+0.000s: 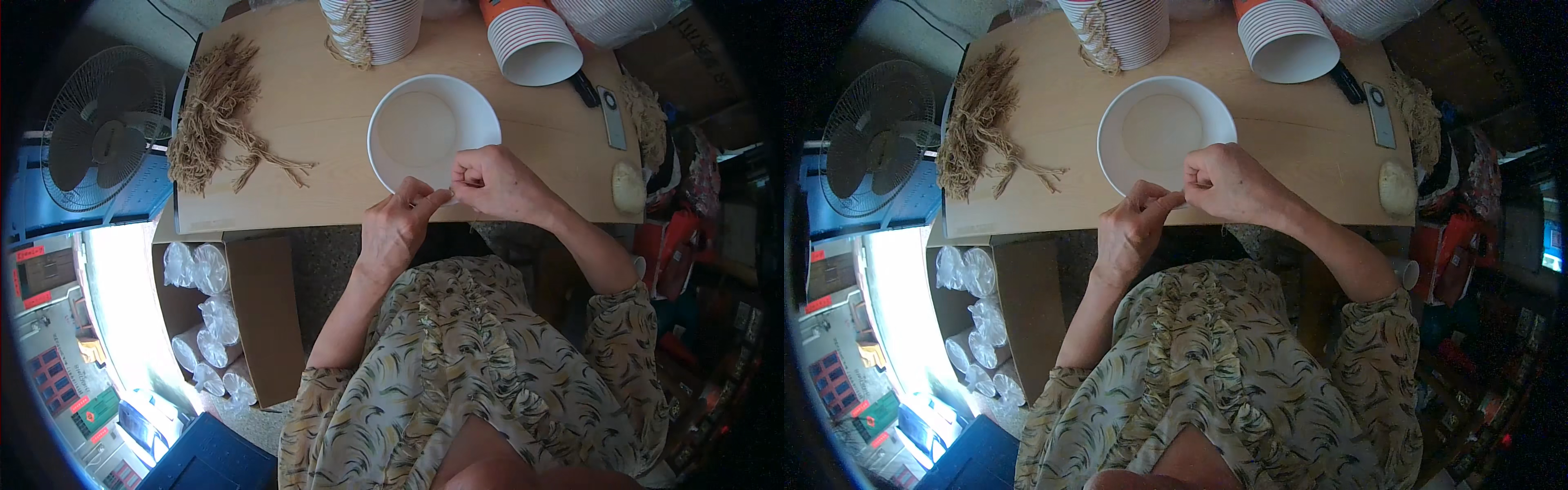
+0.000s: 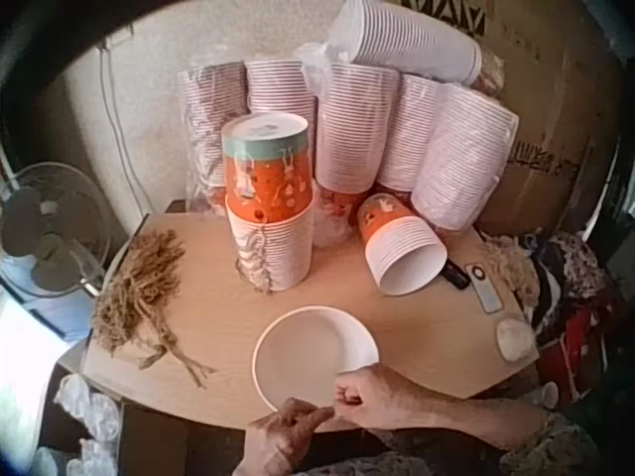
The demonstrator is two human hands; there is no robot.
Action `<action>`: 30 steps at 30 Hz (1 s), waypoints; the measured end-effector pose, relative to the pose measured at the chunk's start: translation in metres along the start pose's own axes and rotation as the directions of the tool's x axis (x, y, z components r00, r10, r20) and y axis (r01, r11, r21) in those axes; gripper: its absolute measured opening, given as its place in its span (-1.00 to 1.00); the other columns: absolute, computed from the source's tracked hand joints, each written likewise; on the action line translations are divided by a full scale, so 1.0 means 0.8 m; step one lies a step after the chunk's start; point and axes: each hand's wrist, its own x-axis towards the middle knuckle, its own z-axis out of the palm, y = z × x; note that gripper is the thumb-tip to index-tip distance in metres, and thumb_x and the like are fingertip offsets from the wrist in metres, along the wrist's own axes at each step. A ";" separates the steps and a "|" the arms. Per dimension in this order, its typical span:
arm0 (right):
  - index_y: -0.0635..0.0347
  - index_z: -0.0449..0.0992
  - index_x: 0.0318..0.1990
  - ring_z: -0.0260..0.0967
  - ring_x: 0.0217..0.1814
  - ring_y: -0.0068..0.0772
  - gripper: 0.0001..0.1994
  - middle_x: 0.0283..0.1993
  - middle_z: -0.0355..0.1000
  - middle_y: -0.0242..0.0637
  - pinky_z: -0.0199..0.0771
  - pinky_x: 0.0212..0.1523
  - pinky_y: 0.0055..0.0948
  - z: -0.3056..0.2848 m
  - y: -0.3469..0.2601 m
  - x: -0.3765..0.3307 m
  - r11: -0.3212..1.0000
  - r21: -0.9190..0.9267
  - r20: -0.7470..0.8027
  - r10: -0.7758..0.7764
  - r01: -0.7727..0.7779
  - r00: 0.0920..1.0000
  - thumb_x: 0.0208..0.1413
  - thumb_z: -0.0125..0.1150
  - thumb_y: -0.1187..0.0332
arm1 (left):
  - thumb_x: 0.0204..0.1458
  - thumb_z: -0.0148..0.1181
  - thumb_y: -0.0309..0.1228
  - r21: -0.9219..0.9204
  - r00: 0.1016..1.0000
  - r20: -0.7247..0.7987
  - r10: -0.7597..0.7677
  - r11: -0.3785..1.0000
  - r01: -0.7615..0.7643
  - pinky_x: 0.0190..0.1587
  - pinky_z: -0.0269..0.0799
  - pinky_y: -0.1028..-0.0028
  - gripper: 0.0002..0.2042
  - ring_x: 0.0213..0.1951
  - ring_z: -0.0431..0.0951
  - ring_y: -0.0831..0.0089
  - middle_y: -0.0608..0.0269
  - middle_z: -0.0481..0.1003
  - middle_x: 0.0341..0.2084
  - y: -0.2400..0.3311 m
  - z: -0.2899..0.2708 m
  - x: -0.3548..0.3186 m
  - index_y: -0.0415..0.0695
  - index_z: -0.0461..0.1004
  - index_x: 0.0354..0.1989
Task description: Tying twine handles onto printed paper buckets at a workstation.
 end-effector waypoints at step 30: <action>0.23 0.55 -0.19 0.54 -0.25 -0.27 -0.79 -0.19 0.43 -0.29 0.61 -0.30 -0.36 0.019 -0.020 0.004 0.843 -0.231 -0.498 -0.532 0.487 0.684 -0.02 0.36 0.59 | 0.19 0.23 -0.46 -0.748 0.707 0.606 -0.366 0.040 0.662 -0.48 0.47 0.72 -0.76 -0.40 0.67 0.55 0.17 0.65 -0.31 -0.007 -0.087 0.069 -0.28 0.56 -0.01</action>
